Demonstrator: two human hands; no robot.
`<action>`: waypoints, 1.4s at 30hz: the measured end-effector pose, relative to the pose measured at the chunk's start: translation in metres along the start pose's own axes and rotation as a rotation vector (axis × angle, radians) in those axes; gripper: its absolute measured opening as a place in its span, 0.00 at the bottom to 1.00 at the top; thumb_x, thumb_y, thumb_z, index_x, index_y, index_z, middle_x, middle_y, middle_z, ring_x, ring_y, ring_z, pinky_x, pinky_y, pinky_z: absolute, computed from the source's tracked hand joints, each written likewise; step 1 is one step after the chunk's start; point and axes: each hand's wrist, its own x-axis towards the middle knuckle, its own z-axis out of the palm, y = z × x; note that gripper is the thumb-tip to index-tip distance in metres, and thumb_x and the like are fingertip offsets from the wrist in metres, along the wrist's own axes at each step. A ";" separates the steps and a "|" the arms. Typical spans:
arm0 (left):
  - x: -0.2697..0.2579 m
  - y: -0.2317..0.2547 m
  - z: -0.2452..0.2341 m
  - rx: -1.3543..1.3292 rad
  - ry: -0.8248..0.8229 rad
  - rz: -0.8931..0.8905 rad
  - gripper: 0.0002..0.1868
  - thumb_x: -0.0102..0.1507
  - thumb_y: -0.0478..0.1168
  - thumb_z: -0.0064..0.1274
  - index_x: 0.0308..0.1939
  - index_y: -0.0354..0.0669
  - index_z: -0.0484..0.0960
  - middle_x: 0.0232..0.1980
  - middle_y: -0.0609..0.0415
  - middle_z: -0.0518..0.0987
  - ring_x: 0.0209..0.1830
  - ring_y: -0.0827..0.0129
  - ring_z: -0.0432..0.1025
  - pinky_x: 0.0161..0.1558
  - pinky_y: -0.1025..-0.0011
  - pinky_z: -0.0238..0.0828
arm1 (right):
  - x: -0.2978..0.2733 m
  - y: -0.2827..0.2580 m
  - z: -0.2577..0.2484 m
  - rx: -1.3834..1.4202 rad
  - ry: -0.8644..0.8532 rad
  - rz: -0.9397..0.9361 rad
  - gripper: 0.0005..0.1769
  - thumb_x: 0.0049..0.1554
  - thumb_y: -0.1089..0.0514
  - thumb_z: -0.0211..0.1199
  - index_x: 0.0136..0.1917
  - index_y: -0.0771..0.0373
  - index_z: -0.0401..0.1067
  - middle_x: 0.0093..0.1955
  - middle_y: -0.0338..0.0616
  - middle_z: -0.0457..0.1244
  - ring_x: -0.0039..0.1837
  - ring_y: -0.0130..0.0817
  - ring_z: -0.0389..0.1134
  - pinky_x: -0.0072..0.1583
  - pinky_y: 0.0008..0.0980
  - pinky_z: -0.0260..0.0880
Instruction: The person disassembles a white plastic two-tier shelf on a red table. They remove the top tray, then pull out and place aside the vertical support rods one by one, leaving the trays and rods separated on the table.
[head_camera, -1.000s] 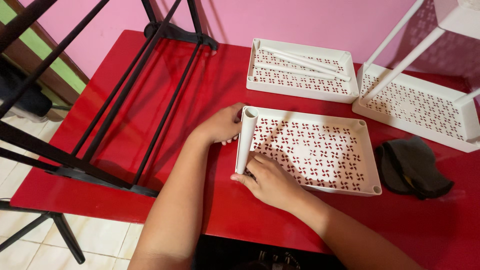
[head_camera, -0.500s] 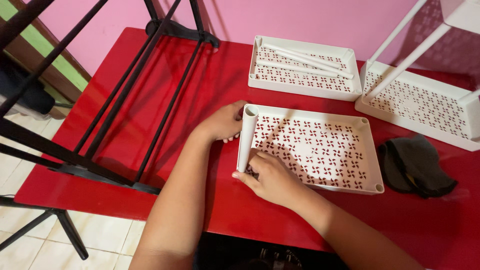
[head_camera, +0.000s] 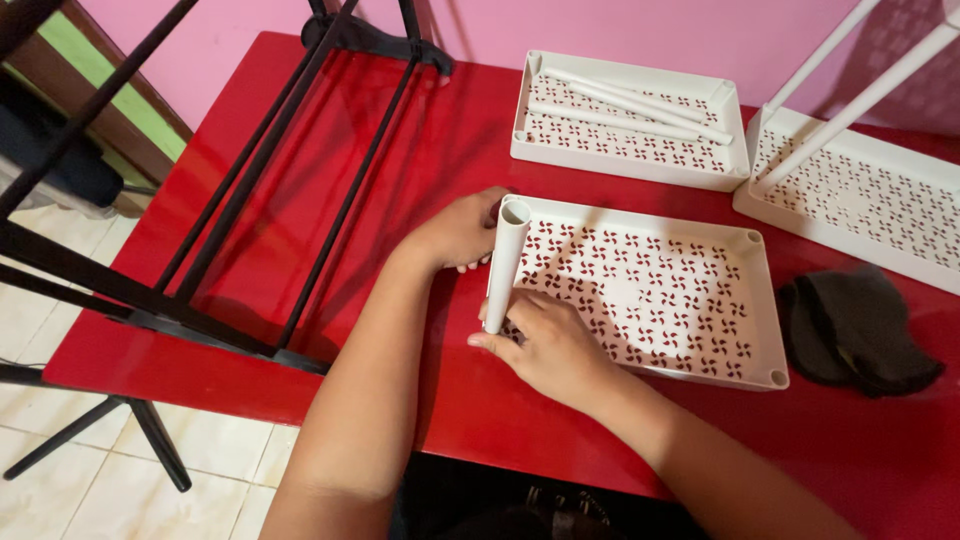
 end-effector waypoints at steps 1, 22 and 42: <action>0.000 0.000 0.000 0.007 0.001 -0.008 0.24 0.63 0.40 0.51 0.64 0.47 0.73 0.30 0.54 0.79 0.19 0.75 0.68 0.19 0.73 0.66 | 0.001 0.002 -0.001 0.011 -0.022 0.006 0.16 0.54 0.51 0.73 0.47 0.63 0.73 0.46 0.45 0.69 0.47 0.42 0.73 0.49 0.37 0.74; 0.018 -0.026 0.007 0.059 0.051 0.022 0.28 0.60 0.38 0.53 0.65 0.47 0.72 0.45 0.50 0.84 0.34 0.63 0.78 0.33 0.63 0.76 | 0.048 0.015 0.010 0.921 -0.595 0.209 0.29 0.70 0.47 0.56 0.30 0.59 0.57 0.28 0.32 0.52 0.33 0.24 0.52 0.38 0.28 0.53; 0.013 -0.020 0.007 0.123 0.103 0.090 0.28 0.59 0.42 0.57 0.63 0.42 0.74 0.53 0.40 0.83 0.52 0.55 0.80 0.53 0.63 0.76 | 0.024 -0.017 0.062 0.468 0.429 0.354 0.28 0.70 0.44 0.50 0.33 0.63 0.61 0.25 0.33 0.51 0.31 0.24 0.50 0.35 0.35 0.53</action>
